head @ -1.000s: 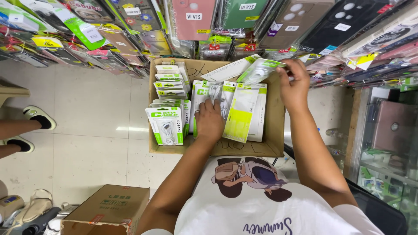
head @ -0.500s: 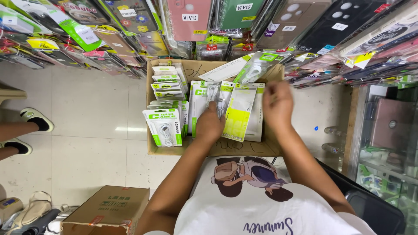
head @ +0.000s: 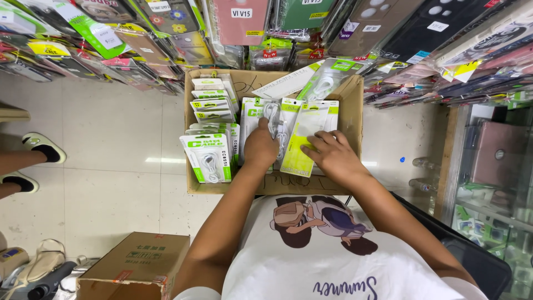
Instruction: The recorder is sorting and inspecting packaged USB data cables inside a cardboard box on the floor of a store.
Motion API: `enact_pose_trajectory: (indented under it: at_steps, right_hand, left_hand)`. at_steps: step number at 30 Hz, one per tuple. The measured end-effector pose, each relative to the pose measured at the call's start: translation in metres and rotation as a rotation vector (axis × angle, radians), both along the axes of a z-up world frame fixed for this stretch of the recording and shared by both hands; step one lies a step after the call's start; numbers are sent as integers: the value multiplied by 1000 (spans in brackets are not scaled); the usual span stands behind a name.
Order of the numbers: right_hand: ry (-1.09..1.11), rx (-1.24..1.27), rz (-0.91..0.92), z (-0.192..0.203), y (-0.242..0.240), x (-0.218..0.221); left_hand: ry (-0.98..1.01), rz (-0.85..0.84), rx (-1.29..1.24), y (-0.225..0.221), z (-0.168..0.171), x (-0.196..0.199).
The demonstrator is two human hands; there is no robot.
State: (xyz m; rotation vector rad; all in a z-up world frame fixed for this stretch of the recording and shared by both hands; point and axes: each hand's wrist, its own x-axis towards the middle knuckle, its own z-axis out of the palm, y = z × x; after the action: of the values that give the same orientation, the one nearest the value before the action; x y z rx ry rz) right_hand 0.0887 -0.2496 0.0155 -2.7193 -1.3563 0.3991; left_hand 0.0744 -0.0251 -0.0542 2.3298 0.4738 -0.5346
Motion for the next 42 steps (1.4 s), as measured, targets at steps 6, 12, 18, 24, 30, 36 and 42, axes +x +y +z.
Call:
enact_pose_trajectory:
  at_steps: [6,12,18,24,30,36,42]
  right_hand:
    - [14,404,-161,22,-14,5]
    - [250,872,-653,0,-33,13]
    - [862,1258,-870,-25,-6,38]
    - [1080,1407,-1249,-42,38,50]
    - [430,423,-747,-42,83,16]
    - [394,69,-493,-56,108,6]
    - [375,-25,-491,-46,99,6]
  left_hand:
    - [-188,111,-85,-2,-9,-12]
    - [-704,165,-615,-2,35,-20]
    - [-335,70,-1140,5,48,-22]
    - [-417,290,-676,-4,69,-35]
    - [-958,329,-306,-3,91,-48]
    - [-982,399,-398,-4,97,-52]
    - [-954,411,-491,-5,94,-60]
